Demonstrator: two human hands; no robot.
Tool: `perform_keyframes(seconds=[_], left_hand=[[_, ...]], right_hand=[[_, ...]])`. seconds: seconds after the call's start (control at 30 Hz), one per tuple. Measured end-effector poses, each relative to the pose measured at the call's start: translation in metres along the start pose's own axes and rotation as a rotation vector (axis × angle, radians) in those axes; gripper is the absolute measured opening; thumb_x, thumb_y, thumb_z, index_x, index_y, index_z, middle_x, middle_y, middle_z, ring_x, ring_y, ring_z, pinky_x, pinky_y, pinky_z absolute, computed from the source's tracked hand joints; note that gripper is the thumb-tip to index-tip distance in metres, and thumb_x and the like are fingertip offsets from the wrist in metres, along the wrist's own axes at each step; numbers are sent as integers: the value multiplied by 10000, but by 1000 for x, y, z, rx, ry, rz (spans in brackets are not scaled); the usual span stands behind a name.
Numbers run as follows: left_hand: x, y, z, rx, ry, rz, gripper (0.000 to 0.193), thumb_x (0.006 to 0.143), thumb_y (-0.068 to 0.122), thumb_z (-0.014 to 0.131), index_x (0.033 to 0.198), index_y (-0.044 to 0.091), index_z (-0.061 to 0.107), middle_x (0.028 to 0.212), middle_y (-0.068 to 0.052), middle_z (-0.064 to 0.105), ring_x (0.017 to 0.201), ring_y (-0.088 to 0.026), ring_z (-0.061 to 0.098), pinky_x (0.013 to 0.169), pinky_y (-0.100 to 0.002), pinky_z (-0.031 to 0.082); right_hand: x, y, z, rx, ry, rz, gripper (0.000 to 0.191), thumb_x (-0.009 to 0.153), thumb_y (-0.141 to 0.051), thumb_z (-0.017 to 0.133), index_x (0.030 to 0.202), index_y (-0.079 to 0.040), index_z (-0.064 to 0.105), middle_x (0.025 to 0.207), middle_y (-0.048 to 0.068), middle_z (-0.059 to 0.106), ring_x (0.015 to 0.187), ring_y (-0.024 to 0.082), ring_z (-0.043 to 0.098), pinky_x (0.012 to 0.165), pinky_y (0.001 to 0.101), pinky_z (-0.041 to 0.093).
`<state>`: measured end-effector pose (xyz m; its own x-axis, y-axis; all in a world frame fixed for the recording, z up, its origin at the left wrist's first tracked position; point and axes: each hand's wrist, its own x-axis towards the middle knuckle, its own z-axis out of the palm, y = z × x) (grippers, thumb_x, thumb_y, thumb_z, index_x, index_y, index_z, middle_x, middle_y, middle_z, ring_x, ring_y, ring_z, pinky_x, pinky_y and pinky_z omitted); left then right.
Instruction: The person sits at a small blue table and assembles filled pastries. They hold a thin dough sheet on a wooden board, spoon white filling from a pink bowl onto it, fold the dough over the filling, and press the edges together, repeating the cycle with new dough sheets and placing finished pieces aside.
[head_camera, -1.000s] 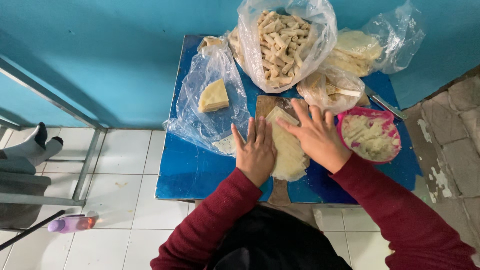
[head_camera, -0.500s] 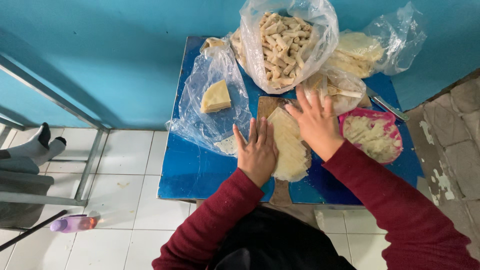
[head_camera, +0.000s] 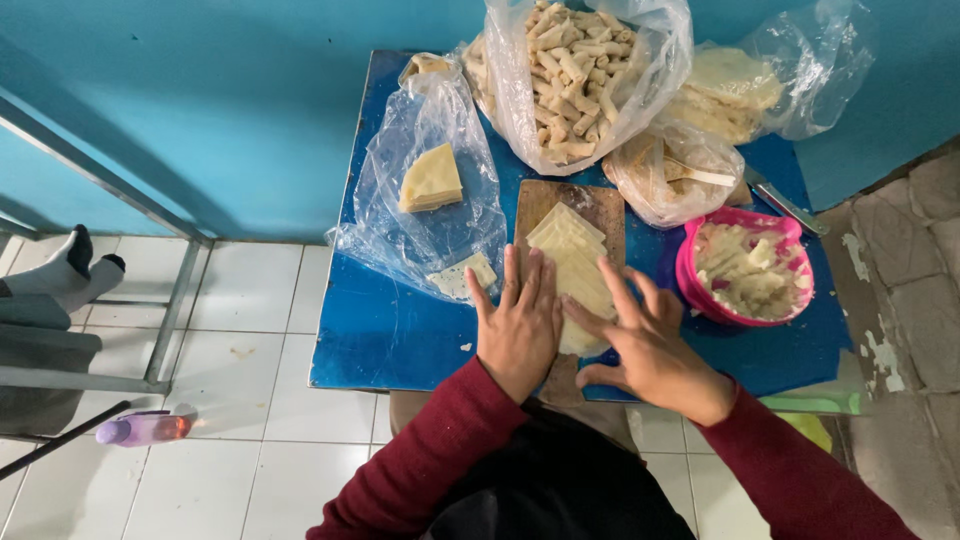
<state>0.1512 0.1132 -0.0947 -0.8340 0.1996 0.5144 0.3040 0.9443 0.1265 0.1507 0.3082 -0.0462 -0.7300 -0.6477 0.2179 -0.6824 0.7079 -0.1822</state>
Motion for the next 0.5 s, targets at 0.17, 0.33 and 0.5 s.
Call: perform_keyframes(seconds=[0.17, 0.33, 0.5], left_hand=[[-4, 1, 8, 2, 3, 0, 546, 1005, 295, 539, 1480, 27, 539, 1585, -117, 458, 1565, -351, 233, 1184, -746, 142], [-4, 2, 9, 17, -8, 5, 569, 981, 288, 536, 1486, 26, 531, 1584, -122, 458, 1561, -351, 224, 1177, -747, 131], [-4, 2, 9, -22, -13, -10, 561, 977, 293, 533, 1477, 37, 535, 1585, -112, 457, 1567, -341, 213, 1179, -749, 125]], right_hand=[[-20, 10, -10, -86, 93, 2, 511, 724, -551, 777, 1166, -325, 658, 1639, 167, 299, 1375, 477, 318, 1074, 603, 270], [-17, 7, -20, -174, 141, 90, 412, 804, -172, 673, 1192, -305, 713, 1564, 62, 425, 1398, 382, 366, 1120, 560, 299], [-3, -23, 0, -794, 106, 63, 533, 864, -169, 620, 1379, -258, 721, 1627, 60, 419, 1434, 308, 364, 1097, 525, 295]])
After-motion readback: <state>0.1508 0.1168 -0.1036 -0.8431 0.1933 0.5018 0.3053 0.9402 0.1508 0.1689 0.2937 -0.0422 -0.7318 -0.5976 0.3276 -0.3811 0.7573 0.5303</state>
